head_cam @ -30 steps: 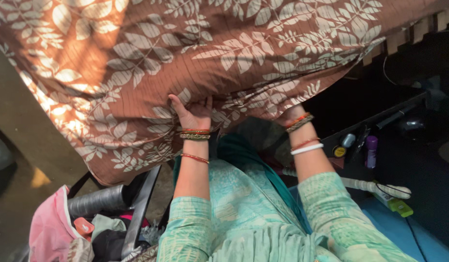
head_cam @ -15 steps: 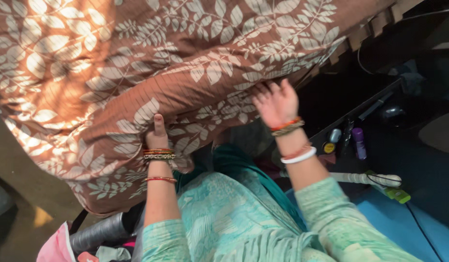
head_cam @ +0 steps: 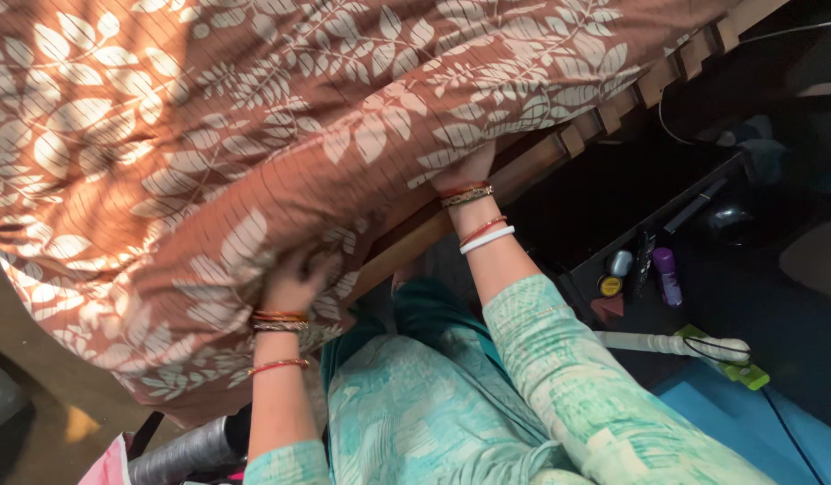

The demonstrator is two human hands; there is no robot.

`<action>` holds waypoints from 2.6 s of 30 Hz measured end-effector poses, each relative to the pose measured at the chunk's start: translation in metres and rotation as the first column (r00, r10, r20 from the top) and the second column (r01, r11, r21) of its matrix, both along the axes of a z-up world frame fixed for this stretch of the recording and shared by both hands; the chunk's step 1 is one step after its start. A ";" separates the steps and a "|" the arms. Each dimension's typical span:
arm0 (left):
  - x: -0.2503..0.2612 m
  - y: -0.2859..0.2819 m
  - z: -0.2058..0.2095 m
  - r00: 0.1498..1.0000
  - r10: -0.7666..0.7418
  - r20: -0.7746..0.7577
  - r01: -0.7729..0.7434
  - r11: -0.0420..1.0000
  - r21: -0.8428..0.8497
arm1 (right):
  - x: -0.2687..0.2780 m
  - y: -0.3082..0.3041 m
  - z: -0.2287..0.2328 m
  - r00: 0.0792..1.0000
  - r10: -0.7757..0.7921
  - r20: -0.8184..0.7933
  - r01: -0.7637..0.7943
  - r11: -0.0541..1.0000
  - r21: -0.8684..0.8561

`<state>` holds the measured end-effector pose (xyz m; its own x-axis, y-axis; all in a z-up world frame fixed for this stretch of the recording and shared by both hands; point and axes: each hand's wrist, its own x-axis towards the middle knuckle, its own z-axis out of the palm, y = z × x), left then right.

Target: The person spreads a patterned bedsheet over a mattress, smoothing it by hand and tucking the edges under the mattress along the sides and headboard.

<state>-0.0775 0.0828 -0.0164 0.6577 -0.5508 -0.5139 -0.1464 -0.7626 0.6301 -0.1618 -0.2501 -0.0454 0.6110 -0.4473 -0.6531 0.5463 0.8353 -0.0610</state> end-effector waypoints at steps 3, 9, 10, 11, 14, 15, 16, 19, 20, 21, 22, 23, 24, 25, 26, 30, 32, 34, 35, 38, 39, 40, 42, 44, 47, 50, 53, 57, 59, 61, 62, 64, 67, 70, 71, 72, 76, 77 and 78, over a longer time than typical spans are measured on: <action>-0.021 0.014 -0.032 0.905 0.014 -0.425 0.025 0.996 0.085 | 0.003 -0.005 -0.012 0.997 0.048 0.066 -0.045 0.998 -0.044; -0.062 0.054 -0.141 0.992 -0.021 0.126 -0.008 0.975 0.223 | 0.000 -0.008 -0.012 0.985 0.117 0.128 -0.104 0.989 -0.105; -0.059 0.060 -0.156 0.996 0.022 0.086 -0.042 0.972 0.231 | -0.003 -0.008 -0.011 0.983 0.129 0.131 -0.114 0.987 -0.116; -0.055 0.068 -0.164 0.993 0.079 0.087 -0.099 0.961 0.260 | -0.009 -0.007 -0.009 0.981 0.139 0.138 -0.121 0.984 -0.131; -0.040 0.106 -0.160 0.948 0.285 0.143 -0.317 0.889 0.329 | -0.025 -0.006 -0.004 0.962 0.195 0.190 -0.163 0.972 -0.170; -0.035 0.123 -0.151 0.920 0.354 0.168 -0.391 0.849 0.354 | -0.030 -0.007 -0.002 0.952 0.219 0.212 -0.182 0.966 -0.183; -0.030 0.146 -0.138 0.885 0.421 0.198 -0.465 0.798 0.384 | -0.036 -0.003 0.001 0.951 0.241 0.191 -0.209 0.962 -0.176; -0.002 0.187 -0.118 0.805 0.573 0.156 -0.575 0.688 0.443 | -0.049 0.008 0.010 0.947 0.306 0.096 -0.291 0.946 -0.142; 0.007 0.184 -0.122 0.798 0.590 0.121 -0.576 0.689 0.440 | -0.053 0.013 0.015 0.946 0.312 0.088 -0.301 0.947 -0.114; 0.013 0.177 -0.128 0.789 0.608 0.087 -0.579 0.687 0.439 | -0.054 0.017 0.018 0.945 0.317 0.081 -0.311 0.947 -0.086; 0.016 0.161 -0.139 0.786 0.617 0.054 -0.575 0.695 0.431 | -0.054 0.023 0.019 0.929 0.325 0.175 -0.319 0.946 -0.059; 0.018 0.147 -0.148 0.790 0.612 0.038 -0.565 0.701 0.435 | -0.053 0.030 0.019 0.907 0.325 0.269 -0.329 0.944 -0.031; 0.019 0.131 -0.157 0.793 0.609 0.021 -0.555 0.707 0.437 | -0.053 0.036 0.022 0.876 0.323 0.357 -0.344 0.939 -0.003; 0.015 0.126 -0.159 0.791 0.611 0.005 -0.551 0.710 0.438 | -0.053 0.045 0.027 0.885 0.300 0.357 -0.341 0.938 0.057; 0.016 0.126 -0.159 0.784 0.621 0.007 -0.559 0.701 0.443 | -0.051 0.058 0.032 0.890 0.282 0.358 -0.341 0.933 0.112; 0.021 0.168 -0.143 0.750 0.661 0.024 -0.586 0.648 0.486 | -0.048 0.108 0.054 0.819 0.569 0.077 -0.569 0.822 -0.022; 0.025 0.210 -0.130 0.735 0.677 0.042 -0.589 0.607 0.534 | -0.047 0.131 0.055 0.829 0.553 0.081 -0.557 0.828 0.054; 0.023 0.250 -0.118 0.723 0.689 0.039 -0.575 0.571 0.586 | -0.048 0.152 0.051 0.801 0.589 0.103 -0.597 0.799 0.075; 0.022 0.268 -0.113 0.717 0.697 0.035 -0.570 0.556 0.605 | -0.046 0.164 0.049 0.764 0.632 0.128 -0.642 0.765 0.054; 0.040 0.301 -0.106 0.713 0.700 0.025 -0.553 0.541 0.633 | -0.027 0.204 0.049 0.652 0.743 0.151 -0.746 0.664 -0.046; 0.046 0.310 -0.105 0.717 0.697 0.017 -0.543 0.543 0.641 | -0.020 0.219 0.052 0.614 0.776 0.146 -0.775 0.628 -0.078; 0.047 0.319 -0.103 0.720 0.694 0.007 -0.530 0.544 0.651 | -0.014 0.233 0.055 0.612 0.776 0.152 -0.778 0.626 -0.061; 0.054 0.335 -0.098 0.731 0.682 -0.011 -0.502 0.549 0.668 | 0.006 0.258 0.058 0.611 0.774 0.167 -0.781 0.624 -0.032; 0.064 0.353 -0.090 0.746 0.666 -0.026 -0.470 0.553 0.688 | 0.017 0.286 0.060 0.643 0.751 0.148 -0.762 0.646 0.034; 0.083 0.388 -0.071 0.774 0.631 -0.058 -0.397 0.555 0.731 | 0.029 0.315 0.055 0.686 0.718 0.116 -0.727 0.670 0.152; 0.085 0.426 -0.033 0.814 0.567 -0.123 -0.257 0.543 0.800 | 0.035 0.336 0.052 0.697 0.715 0.056 -0.715 0.687 0.134; 0.070 0.427 0.032 0.881 0.424 -0.210 -0.037 0.504 0.863 | 0.038 0.349 0.048 0.700 0.712 -0.057 -0.700 0.700 0.142; 0.043 0.356 0.113 0.975 0.177 0.135 -0.220 0.680 0.699 | 0.025 0.353 0.006 0.715 0.699 -0.006 -0.693 0.710 0.127; 0.028 0.313 0.120 0.838 -0.091 0.538 -0.153 0.907 0.392 | 0.010 0.347 -0.026 0.693 0.669 0.268 -0.706 0.706 0.062; 0.020 0.282 0.102 0.538 -0.115 0.835 -0.244 0.927 0.285 | 0.004 0.345 -0.046 0.554 0.589 0.588 -0.717 0.697 -0.024; 0.020 0.277 0.087 0.602 -0.130 0.788 -0.228 0.917 0.326 | 0.001 0.344 -0.044 0.509 0.559 0.654 -0.723 0.690 -0.027; 0.021 0.272 0.055 0.720 -0.151 0.678 -0.187 0.898 0.398 | 0.010 0.343 -0.026 0.629 0.646 0.432 -0.733 0.678 0.053; 0.016 0.305 0.023 0.758 -0.116 0.642 -0.096 0.953 0.287 | 0.017 0.361 0.021 0.669 0.722 -0.177 -0.720 0.689 0.087; -0.003 0.344 0.020 0.643 -0.101 0.759 -0.029 0.987 0.157 | 0.028 0.380 0.050 0.626 0.757 -0.186 -0.761 0.645 0.065; -0.006 0.346 0.019 0.674 -0.082 0.734 -0.051 0.986 0.157 | 0.027 0.385 0.058 0.631 0.750 -0.198 -0.756 0.652 0.062; -0.007 0.344 0.017 0.704 -0.066 0.707 -0.063 0.986 0.155 | 0.028 0.388 0.060 0.642 0.736 -0.214 -0.744 0.666 0.057; -0.005 0.346 0.021 0.741 -0.007 0.671 -0.129 0.980 0.153 | 0.032 0.386 0.044 0.668 0.715 -0.204 -0.702 0.697 0.146; -0.005 0.345 0.029 0.824 -0.010 0.566 -0.144 0.963 0.226 | 0.033 0.385 0.039 0.669 0.700 -0.250 -0.682 0.712 0.166; 0.001 0.341 0.038 0.888 -0.001 0.460 -0.152 0.943 0.296 | 0.038 0.383 0.033 0.670 0.684 -0.289 -0.665 0.726 0.176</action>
